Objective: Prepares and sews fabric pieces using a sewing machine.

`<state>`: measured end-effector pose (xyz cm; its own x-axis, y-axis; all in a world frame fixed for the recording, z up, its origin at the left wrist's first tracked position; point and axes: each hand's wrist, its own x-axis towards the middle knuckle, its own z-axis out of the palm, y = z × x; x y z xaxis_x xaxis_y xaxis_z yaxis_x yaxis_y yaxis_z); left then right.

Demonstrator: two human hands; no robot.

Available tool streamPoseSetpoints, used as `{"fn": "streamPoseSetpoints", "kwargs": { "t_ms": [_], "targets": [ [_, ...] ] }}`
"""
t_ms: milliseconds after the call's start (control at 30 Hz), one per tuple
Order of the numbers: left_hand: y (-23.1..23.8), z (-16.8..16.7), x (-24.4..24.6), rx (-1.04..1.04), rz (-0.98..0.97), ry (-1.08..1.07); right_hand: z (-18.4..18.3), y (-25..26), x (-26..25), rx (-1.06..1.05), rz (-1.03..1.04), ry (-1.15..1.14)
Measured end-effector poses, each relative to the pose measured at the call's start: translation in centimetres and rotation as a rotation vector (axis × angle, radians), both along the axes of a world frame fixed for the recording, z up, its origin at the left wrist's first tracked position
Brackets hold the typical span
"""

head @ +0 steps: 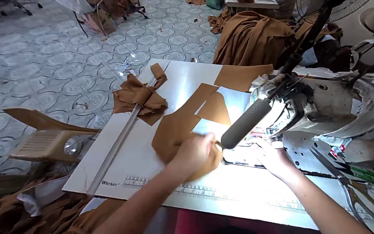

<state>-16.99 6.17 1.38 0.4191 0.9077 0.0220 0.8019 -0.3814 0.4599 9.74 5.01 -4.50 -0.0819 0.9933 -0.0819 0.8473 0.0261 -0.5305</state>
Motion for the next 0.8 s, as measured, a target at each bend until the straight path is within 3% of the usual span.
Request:
{"fn": "streamPoseSetpoints", "kwargs": {
  "t_ms": [67,133,233,300,367,433,500,533,567,667,733,800],
  "targets": [
    [4.3,-1.7,0.9,0.503,-0.003,-0.305,0.1,0.3,0.0,0.022,0.027,0.011],
    [8.9,-4.0,2.1,0.640,-0.139,-0.371,0.3,0.2,0.0,0.027,0.047,0.018],
    [11.6,-5.5,3.0,0.184,-0.073,-0.011,0.7,0.0,0.0,0.073,0.080,0.029],
    [10.3,-3.0,2.2,-0.002,0.021,0.050,0.8,0.1,0.1,0.115,0.107,0.063],
    [6.3,0.1,-0.2,-0.030,0.004,-0.030,0.5,-0.1,0.3,0.174,0.090,0.132],
    [1.5,1.3,-4.9,-0.121,-0.164,-0.195,0.9,-0.1,0.2,0.181,0.024,0.232],
    [-3.3,0.4,-10.8,-0.360,-0.392,-0.351,1.5,-0.2,0.1,0.187,-0.049,0.319],
    [-5.5,-0.7,-13.7,-0.537,-0.405,-0.409,1.3,-0.2,0.3,0.215,-0.072,0.363],
    [-7.8,-2.1,-16.4,-0.690,-0.274,-0.410,1.2,-0.3,0.5,0.240,-0.092,0.406],
    [-12.7,-9.1,-22.2,-0.869,0.451,-0.071,0.6,-0.5,0.9,0.307,-0.107,0.462],
    [-15.6,-16.3,-24.2,-0.793,0.799,0.085,0.0,-0.5,1.1,0.358,-0.052,0.427],
    [-17.2,-20.3,-23.6,-0.666,0.968,0.198,-0.3,-0.4,1.1,0.397,0.016,0.318]
  ]
}}
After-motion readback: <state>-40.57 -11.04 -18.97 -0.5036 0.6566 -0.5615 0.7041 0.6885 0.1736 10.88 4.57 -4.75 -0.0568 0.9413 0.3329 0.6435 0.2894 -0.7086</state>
